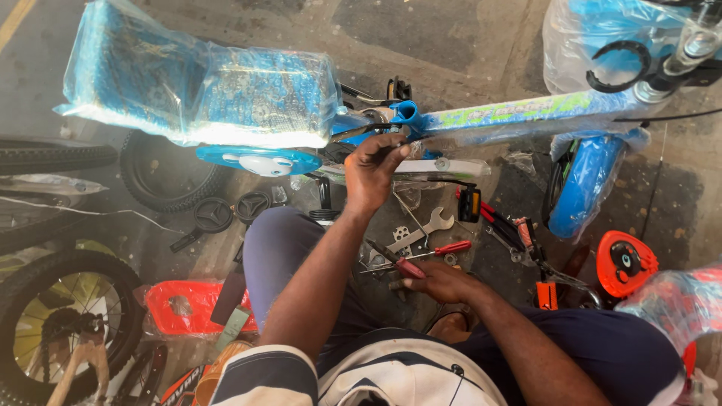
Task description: The person is assembling a blue bicycle, focusing on the handlebar area. They use pliers to manipulate and secure cables near the stem and handlebars. The bicycle is partially wrapped in protective plastic, and various tools are scattered on the floor around the workspace.
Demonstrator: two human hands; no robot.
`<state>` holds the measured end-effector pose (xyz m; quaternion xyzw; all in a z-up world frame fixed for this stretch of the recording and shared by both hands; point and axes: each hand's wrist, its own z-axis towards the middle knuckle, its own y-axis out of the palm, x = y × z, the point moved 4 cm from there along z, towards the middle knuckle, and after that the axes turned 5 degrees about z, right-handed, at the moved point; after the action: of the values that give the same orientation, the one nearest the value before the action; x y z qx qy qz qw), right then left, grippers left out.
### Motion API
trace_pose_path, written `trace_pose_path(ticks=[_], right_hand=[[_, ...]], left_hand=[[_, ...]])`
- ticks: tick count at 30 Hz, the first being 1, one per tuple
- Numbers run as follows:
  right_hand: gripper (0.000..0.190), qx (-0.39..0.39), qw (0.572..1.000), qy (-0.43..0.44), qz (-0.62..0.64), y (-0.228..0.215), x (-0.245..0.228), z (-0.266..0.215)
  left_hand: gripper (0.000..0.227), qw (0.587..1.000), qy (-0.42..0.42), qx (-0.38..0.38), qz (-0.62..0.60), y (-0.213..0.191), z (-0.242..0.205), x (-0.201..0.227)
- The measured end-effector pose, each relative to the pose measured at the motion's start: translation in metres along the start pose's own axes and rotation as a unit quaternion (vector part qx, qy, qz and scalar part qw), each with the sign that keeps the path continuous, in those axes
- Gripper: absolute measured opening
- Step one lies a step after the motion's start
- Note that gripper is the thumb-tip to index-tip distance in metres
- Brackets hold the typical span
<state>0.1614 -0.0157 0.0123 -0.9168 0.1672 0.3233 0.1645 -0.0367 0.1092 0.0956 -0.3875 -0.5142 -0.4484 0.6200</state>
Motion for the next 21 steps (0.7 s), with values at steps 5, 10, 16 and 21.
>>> trace_pose_path(ticks=[5, 10, 16, 21], right_hand=[[0.046, 0.098, 0.982, 0.046, 0.158, -0.004, -0.005, -0.034], [0.053, 0.267, 0.952, -0.026, 0.146, -0.037, -0.002, -0.072], [0.047, 0.335, 0.93, -0.053, 0.142, -0.077, -0.017, -0.111], [0.049, 0.332, 0.939, 0.049, 0.067, -0.094, -0.041, -0.124]], left_hand=[[0.02, 0.993, 0.096, -0.005, 0.063, 0.01, 0.009, 0.033], [0.02, 0.992, 0.099, -0.071, 0.028, 0.018, 0.015, 0.042], [0.017, 0.992, 0.028, -0.11, -0.051, 0.026, 0.02, 0.023], [0.018, 0.972, 0.169, -0.125, 0.11, 0.034, 0.019, 0.038]])
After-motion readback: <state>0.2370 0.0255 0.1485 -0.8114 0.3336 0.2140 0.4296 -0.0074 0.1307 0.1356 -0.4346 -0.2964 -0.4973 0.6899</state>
